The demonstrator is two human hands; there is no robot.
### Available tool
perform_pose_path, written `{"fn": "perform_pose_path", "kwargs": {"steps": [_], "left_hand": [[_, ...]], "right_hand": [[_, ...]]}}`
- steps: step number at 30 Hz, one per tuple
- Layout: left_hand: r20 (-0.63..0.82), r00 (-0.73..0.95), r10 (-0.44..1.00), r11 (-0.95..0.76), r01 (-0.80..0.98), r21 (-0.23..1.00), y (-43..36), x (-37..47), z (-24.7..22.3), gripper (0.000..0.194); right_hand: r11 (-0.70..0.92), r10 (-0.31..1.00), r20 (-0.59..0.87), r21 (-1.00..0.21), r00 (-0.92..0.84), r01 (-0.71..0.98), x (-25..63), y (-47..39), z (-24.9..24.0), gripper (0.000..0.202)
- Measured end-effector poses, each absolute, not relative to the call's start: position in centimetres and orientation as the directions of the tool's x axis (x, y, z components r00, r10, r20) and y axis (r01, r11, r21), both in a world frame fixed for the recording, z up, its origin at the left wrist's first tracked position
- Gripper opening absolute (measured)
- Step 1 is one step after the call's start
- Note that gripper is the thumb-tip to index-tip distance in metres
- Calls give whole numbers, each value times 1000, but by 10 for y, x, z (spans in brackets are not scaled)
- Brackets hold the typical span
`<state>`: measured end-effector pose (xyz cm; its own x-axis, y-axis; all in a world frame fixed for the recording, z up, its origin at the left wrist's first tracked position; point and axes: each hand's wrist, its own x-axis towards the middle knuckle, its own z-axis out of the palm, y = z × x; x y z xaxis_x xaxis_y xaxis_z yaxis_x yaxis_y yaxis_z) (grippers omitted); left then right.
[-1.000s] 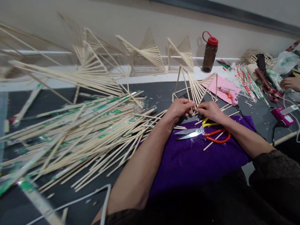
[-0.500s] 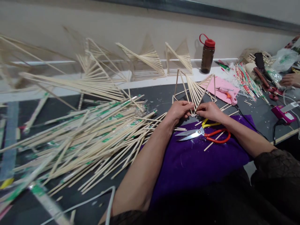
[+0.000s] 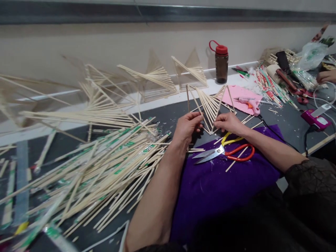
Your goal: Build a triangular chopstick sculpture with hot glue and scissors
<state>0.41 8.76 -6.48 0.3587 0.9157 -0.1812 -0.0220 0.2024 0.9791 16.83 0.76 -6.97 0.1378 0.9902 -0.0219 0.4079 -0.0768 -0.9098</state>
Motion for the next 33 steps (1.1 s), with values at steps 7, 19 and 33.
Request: {"fn": "perform_pose_path", "kwargs": {"steps": [7,19,33], "left_hand": [[-100,363,927,123,-41,992,85,6,-65,30],[24,299,954,4,-96,995,75,14,-70,25],[-47,378,925,67,-42,997,69,9,-66,27]], "right_hand": [[-54,990,3,-912,139,407,167,7,-62,10],[-20,981,44,-947,191,321,177,12,-63,12],[-23,978,49,-941,205,336,188,6,-65,15]]}}
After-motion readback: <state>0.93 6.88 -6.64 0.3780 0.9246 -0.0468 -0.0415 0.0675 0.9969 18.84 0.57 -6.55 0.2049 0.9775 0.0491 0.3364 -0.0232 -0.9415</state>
